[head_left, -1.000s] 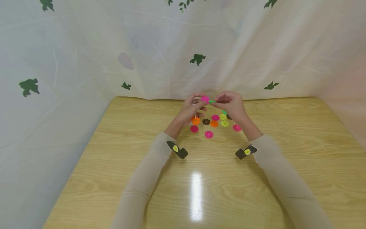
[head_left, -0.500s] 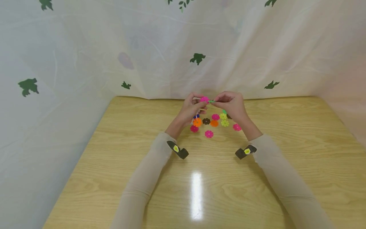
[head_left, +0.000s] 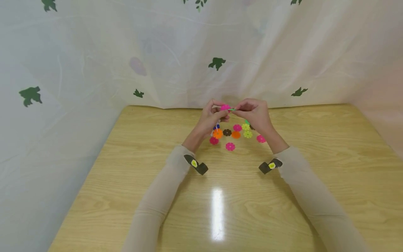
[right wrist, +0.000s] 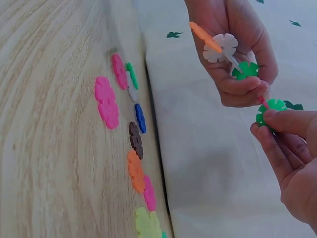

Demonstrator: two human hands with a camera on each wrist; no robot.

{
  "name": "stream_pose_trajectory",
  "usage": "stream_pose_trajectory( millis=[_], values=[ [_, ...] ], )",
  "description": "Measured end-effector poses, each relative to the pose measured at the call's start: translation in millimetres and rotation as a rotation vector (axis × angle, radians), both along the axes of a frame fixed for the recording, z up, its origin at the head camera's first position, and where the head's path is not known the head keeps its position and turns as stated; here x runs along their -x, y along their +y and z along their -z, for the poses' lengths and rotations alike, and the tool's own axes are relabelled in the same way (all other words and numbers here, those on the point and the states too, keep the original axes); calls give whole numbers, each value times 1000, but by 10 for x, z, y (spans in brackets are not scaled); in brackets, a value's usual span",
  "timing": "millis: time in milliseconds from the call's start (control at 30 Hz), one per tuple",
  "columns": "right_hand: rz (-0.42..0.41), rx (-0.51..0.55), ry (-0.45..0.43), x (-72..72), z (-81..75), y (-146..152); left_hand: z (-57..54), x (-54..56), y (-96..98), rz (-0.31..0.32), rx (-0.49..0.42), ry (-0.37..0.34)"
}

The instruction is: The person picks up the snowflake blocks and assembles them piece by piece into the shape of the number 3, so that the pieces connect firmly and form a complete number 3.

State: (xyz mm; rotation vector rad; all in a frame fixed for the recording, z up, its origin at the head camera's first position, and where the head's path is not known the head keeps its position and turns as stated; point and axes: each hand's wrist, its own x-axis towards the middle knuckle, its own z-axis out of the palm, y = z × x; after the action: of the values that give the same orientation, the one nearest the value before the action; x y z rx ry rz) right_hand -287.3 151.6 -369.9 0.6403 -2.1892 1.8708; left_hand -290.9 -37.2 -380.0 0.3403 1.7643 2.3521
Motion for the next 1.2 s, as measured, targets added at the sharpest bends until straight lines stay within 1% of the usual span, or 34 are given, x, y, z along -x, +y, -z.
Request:
stream_pose_trajectory(
  millis=[200, 333, 467, 600, 767, 867, 933, 1033, 1100, 1200],
  values=[
    [12, 15, -34, 5, -5, -11, 16, 30, -30, 20, 19, 16],
    [2, 14, -70, 13, 3, -9, 24, 45, -51, 40, 36, 16],
    [8, -31, -95, 26, 2, -8, 19, 50, -63, 49, 37, 5],
    [9, -89, -118, 7, -36, 1, 21, 55, -67, 48, 31, -7],
    [-25, -142, -141, -34, -106, 40, 26, 73, -90, 39, 9, -17],
    [-49, -163, -172, -47, -117, 80, 18, 78, -110, 34, 5, -18],
    [-63, -198, -212, -52, -106, 109, 15, 81, -123, 33, 4, -18],
    [-96, -298, -276, -47, -68, 156, 9, 82, -137, 32, 4, -19],
    [-138, -367, -311, -45, -41, 179, 7, 84, -143, 31, 4, -19],
    [-198, -455, -333, -43, 4, 206, 8, 90, -149, 31, 1, -21]
  ],
)
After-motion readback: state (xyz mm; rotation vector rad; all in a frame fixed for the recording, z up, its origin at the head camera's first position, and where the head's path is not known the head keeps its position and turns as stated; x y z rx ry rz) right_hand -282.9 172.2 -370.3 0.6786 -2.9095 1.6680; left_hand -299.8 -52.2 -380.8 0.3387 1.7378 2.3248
